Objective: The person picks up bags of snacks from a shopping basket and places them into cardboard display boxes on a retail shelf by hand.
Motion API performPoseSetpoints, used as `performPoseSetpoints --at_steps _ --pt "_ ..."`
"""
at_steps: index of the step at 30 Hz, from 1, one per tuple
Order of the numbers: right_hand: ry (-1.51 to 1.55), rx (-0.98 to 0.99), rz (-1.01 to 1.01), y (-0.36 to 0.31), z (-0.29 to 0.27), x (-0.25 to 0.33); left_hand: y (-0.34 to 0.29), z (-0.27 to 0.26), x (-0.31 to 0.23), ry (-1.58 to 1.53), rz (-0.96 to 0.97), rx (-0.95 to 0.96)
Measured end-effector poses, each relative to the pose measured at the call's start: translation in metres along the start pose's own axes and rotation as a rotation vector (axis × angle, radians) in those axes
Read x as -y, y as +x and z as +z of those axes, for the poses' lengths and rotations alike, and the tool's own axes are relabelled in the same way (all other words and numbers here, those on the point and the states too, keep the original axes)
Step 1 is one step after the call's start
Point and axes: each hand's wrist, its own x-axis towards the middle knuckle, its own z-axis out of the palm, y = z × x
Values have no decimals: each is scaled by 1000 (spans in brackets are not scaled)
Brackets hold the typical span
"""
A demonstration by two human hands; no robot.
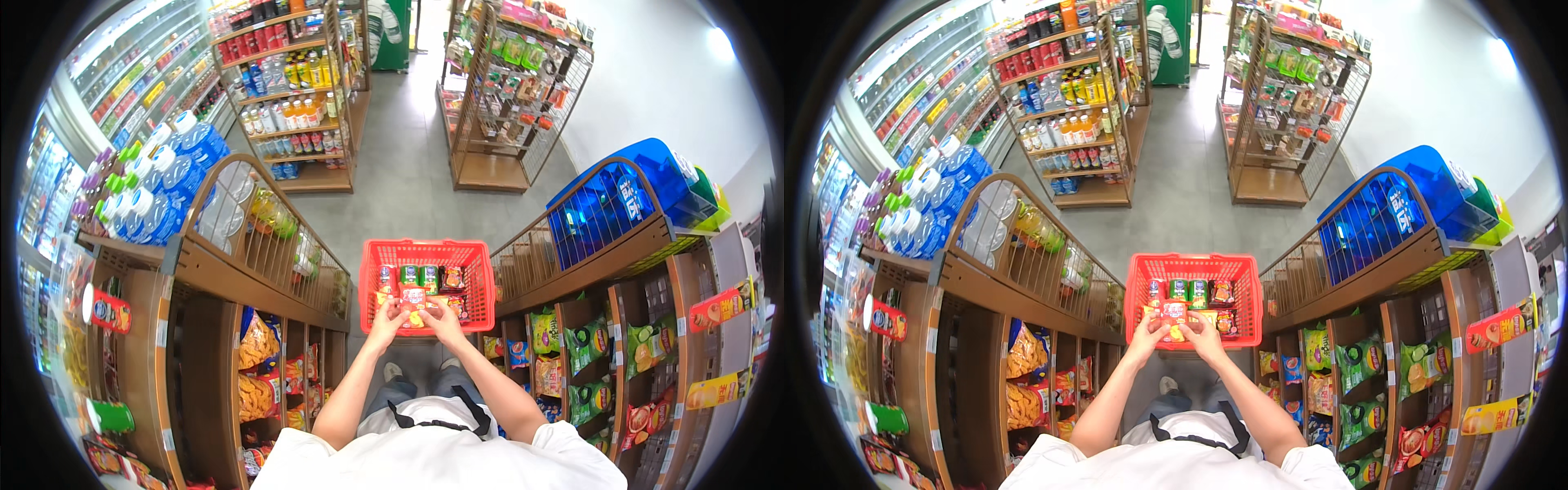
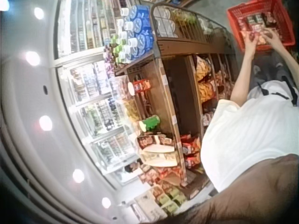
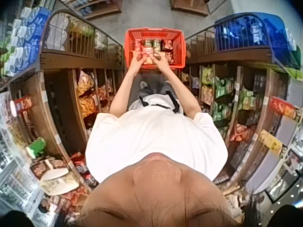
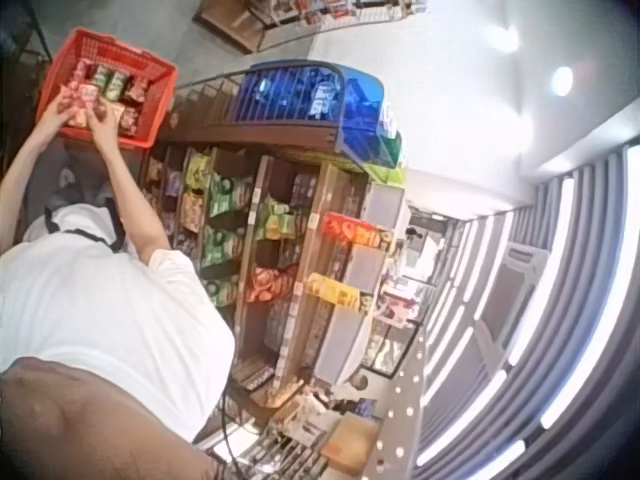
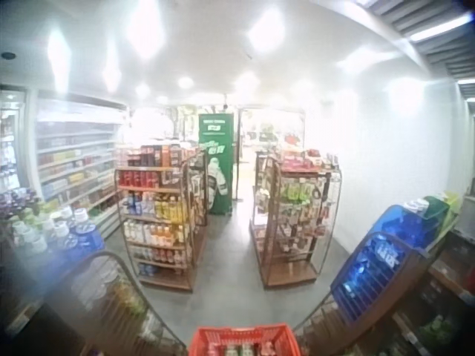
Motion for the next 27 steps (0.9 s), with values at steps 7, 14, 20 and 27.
performPoseSetpoints --at_steps 7,14,20,27 --pt "-75 92 6 -17 1 30 -31 10 -4 22 59 -140" --pt "-5 226 -17 -37 -13 49 -74 47 -13 1 156 -259" --pt "-141 270 -84 -63 -38 44 -110 85 -4 16 187 -370" --pt "-114 396 -68 -100 -48 30 -160 110 25 -7 189 -481"
